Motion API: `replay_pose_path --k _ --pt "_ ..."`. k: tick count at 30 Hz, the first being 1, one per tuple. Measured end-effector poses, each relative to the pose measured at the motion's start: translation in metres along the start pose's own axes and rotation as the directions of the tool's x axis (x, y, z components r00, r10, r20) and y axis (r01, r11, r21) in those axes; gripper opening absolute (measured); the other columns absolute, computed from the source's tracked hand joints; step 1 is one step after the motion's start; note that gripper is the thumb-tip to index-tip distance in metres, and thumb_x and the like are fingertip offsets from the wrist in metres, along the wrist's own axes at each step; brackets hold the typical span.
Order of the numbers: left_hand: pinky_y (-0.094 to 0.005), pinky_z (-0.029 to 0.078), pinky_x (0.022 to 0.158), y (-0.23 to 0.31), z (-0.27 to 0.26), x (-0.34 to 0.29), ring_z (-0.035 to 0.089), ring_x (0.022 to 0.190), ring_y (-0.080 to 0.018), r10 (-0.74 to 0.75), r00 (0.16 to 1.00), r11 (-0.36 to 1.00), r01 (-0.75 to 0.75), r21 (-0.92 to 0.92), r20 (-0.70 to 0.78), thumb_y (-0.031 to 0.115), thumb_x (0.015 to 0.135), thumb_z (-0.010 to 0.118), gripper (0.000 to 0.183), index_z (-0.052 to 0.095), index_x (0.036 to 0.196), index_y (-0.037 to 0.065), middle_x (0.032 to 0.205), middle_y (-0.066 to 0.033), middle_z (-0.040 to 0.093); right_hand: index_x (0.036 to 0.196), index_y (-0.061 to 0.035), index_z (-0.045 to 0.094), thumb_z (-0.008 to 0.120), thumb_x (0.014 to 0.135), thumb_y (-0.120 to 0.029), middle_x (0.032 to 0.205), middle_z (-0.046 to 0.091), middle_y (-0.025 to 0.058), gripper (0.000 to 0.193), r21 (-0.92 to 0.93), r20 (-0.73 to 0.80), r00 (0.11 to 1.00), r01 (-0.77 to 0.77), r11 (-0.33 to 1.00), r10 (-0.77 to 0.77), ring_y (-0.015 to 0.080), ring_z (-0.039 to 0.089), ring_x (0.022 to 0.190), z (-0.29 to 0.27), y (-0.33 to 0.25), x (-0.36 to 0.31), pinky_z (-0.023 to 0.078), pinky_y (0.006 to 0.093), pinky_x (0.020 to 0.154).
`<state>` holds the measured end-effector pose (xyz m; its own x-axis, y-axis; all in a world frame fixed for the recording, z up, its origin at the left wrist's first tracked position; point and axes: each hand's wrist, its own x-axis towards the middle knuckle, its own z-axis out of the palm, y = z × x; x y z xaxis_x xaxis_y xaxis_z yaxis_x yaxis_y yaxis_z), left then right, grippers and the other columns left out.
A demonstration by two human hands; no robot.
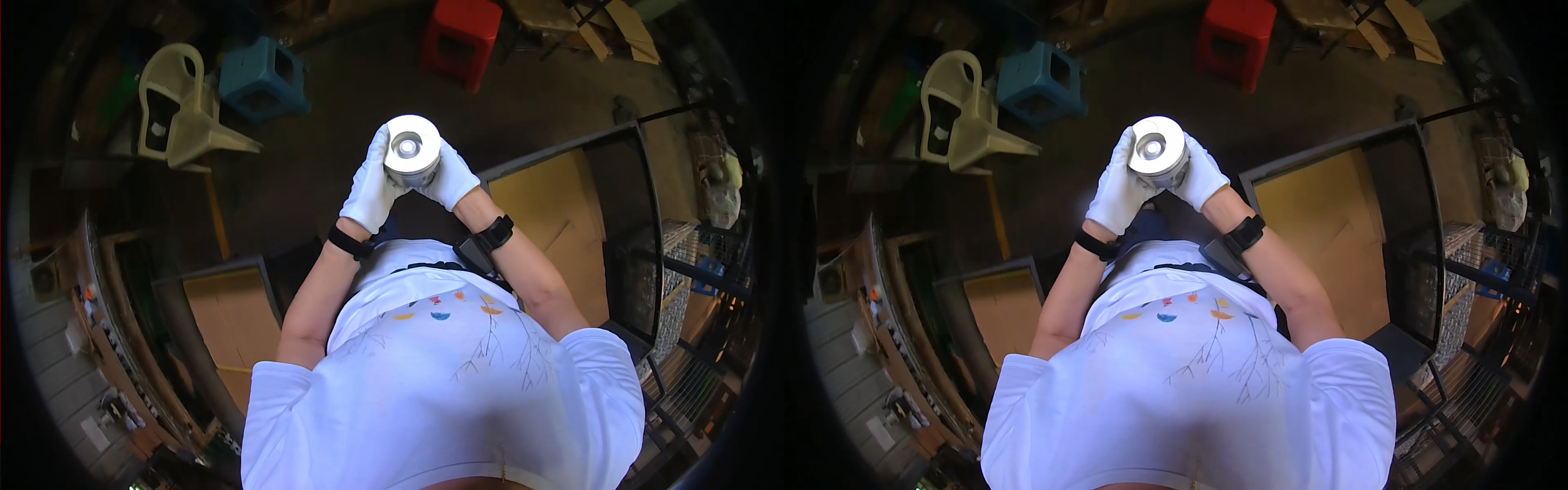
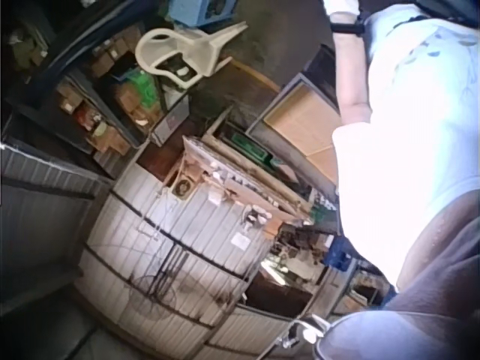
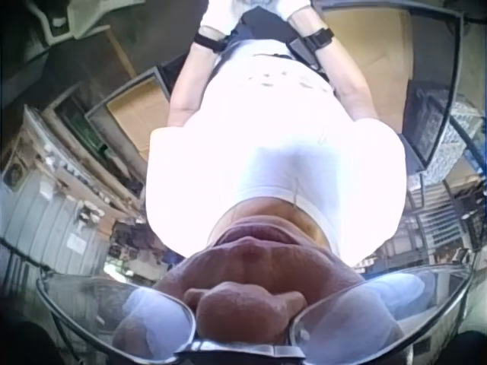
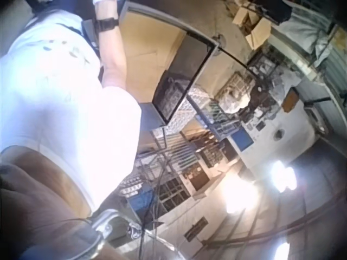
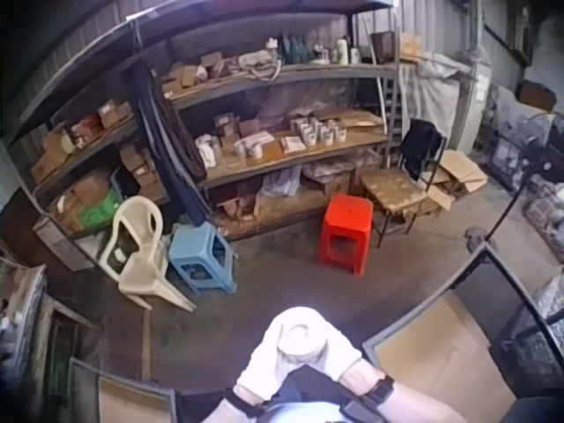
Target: Sort metal pistons and mark them with a pen before placing them in a cart.
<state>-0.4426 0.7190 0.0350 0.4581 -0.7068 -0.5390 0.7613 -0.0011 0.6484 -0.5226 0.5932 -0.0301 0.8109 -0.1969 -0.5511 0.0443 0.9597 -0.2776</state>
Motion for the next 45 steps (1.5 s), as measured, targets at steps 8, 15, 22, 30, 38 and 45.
replay_pose_path --k 8,15,22,30,38,45 --pt "-0.0479 0.044 0.097 0.119 -0.056 0.102 0.051 0.122 -0.0211 -0.016 0.990 0.999 0.023 -0.047 0.143 0.053 0.098 0.046 0.054 0.050 0.136 0.014 0.135 -0.0063 0.053 0.128 -0.0111 0.054 0.037 0.103 -0.036 0.125 0.061 0.0066 0.040 -0.048 -0.019 0.995 0.097 0.994 -0.098 0.0212 0.060 0.112 0.096 -0.024 0.117 0.053 0.0399 0.092" --pt "-0.0477 0.041 0.100 0.182 -0.084 0.152 0.050 0.122 -0.0245 -0.126 0.978 0.982 0.146 -0.116 0.167 0.055 0.096 0.047 0.056 0.049 0.136 0.016 0.136 -0.0068 0.053 0.129 -0.0099 0.054 0.037 0.103 -0.037 0.125 0.061 0.0071 0.041 0.003 -0.024 0.992 0.125 0.992 -0.125 0.0219 0.060 0.112 0.131 -0.031 0.186 0.053 0.0385 0.093" --pt "-0.0451 0.041 0.102 0.224 -0.082 0.216 0.050 0.125 -0.0224 -0.067 0.989 0.996 0.073 -0.041 0.130 0.054 0.098 0.044 0.058 0.046 0.139 0.013 0.138 -0.0063 0.051 0.128 -0.0117 0.053 0.037 0.103 -0.033 0.120 0.062 0.0047 0.037 -0.063 -0.118 0.983 0.132 0.989 -0.139 0.0202 0.061 0.110 0.160 -0.071 0.248 0.054 0.0390 0.091" --pt "-0.0404 0.043 0.103 0.284 -0.061 0.320 0.049 0.126 -0.0197 0.122 0.988 0.989 -0.129 0.066 0.093 0.051 0.100 0.042 0.058 0.041 0.143 0.012 0.138 -0.0067 0.049 0.121 -0.0120 0.057 0.045 0.102 -0.030 0.116 0.064 0.0015 0.029 -0.189 0.105 0.979 0.190 0.964 -0.172 0.0157 0.062 0.105 0.180 -0.162 0.375 0.053 0.0333 0.091" --pt "-0.0379 0.045 0.100 0.334 -0.013 0.397 0.053 0.120 -0.0177 0.138 0.985 0.932 -0.165 0.322 0.105 0.047 0.097 0.053 0.057 0.046 0.139 0.010 0.131 -0.0061 0.054 0.105 -0.0094 0.062 0.048 0.101 -0.030 0.095 0.067 0.0045 0.025 -0.052 0.098 0.994 0.046 0.998 -0.040 0.0164 0.064 0.090 0.197 -0.278 0.434 0.054 0.0335 0.082" --pt "-0.0297 0.049 0.089 0.335 0.036 0.456 0.060 0.101 -0.0136 0.280 0.949 0.802 -0.315 0.507 0.146 0.014 0.081 0.075 0.049 0.056 0.125 0.002 0.114 -0.0055 0.063 0.137 -0.0039 0.049 0.051 0.100 -0.026 0.120 0.061 0.0083 0.043 -0.410 -0.004 0.860 0.464 0.785 -0.510 0.0158 0.060 0.103 0.179 -0.323 0.425 0.048 0.0295 0.091"
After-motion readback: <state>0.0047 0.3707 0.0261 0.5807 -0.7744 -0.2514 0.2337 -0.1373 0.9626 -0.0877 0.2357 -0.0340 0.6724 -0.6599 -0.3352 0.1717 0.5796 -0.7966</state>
